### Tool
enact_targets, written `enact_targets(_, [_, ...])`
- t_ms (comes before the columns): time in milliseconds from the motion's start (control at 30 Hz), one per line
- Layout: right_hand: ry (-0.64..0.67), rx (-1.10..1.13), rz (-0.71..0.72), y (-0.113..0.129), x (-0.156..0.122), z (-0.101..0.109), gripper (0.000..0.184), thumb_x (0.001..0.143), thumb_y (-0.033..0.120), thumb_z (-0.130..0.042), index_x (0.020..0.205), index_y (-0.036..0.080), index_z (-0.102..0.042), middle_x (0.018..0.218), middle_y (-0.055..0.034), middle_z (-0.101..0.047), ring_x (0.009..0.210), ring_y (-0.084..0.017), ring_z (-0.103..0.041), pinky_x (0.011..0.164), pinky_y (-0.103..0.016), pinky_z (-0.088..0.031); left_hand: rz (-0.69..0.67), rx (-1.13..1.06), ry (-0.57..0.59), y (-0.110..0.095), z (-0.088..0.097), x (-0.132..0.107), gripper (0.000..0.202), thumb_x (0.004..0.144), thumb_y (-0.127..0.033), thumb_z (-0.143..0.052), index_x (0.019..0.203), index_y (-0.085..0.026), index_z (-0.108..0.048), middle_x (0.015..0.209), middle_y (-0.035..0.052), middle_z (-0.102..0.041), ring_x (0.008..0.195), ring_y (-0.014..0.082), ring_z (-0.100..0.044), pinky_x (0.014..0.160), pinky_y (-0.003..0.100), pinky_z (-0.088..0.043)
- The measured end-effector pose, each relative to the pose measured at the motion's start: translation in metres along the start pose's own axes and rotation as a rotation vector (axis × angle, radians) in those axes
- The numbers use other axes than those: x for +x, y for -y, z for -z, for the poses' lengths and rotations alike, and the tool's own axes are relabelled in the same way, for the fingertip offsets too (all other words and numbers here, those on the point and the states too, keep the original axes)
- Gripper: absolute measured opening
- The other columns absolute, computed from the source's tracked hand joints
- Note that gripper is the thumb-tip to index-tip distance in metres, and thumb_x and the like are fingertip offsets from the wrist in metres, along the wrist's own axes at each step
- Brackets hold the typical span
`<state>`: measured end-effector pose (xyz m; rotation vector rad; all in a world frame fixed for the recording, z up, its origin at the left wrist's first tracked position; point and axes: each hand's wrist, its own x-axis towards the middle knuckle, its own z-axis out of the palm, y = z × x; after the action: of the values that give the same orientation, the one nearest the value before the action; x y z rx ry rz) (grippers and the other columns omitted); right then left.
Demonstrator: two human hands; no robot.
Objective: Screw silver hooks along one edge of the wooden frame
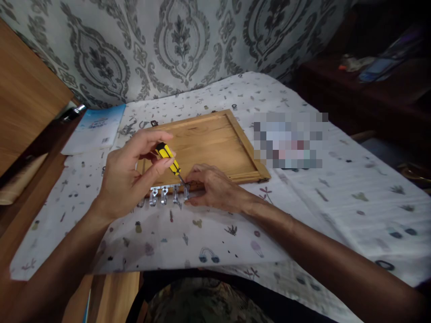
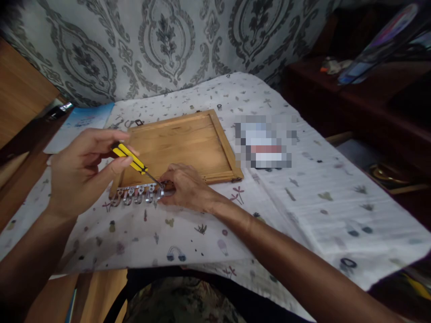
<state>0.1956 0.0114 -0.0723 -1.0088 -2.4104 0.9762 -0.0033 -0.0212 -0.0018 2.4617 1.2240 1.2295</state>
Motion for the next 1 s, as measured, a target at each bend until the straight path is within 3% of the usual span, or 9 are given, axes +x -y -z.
enact_targets(233, [0.006,-0.022,0.027,-0.0022,0.0008,-0.0010,0.032,0.073,0.024,-0.083,0.103,0.016,-0.074,0.095,-0.0054,-0.063,0.094,-0.023,-0.057,0.081,-0.034,-0.041,-0.017,0.134,-0.055,-0.0024,-0.0047,-0.0029,0.025,0.086,-0.035,-0.074,0.109,-0.028,-0.068,0.089,-0.0037,-0.072,0.066,0.0106,-0.065,0.060,0.026,-0.054])
enact_targets(600, [0.007,0.004,0.057,-0.0001,-0.0011,0.0017,0.021,0.075,0.021,-0.079,0.094,0.018,-0.073,0.090,-0.0034,-0.060,0.089,-0.021,-0.056,0.078,-0.032,-0.041,0.021,0.145,-0.039,-0.0047,-0.0042,0.0018,0.021,0.088,-0.029,-0.070,0.109,-0.028,-0.071,0.088,-0.0036,-0.076,0.072,0.0126,-0.068,0.067,0.025,-0.057])
enact_targets(1000, [0.011,0.035,0.045,-0.0017,-0.0006,0.0014,0.025,0.073,0.021,-0.079,0.098,0.018,-0.075,0.092,-0.0037,-0.062,0.092,-0.022,-0.058,0.081,-0.033,-0.043,0.018,0.107,-0.018,-0.0017,-0.0094,0.0059,0.023,0.090,-0.028,-0.066,0.112,-0.024,-0.070,0.086,-0.0010,-0.074,0.070,0.0128,-0.066,0.065,0.025,-0.055])
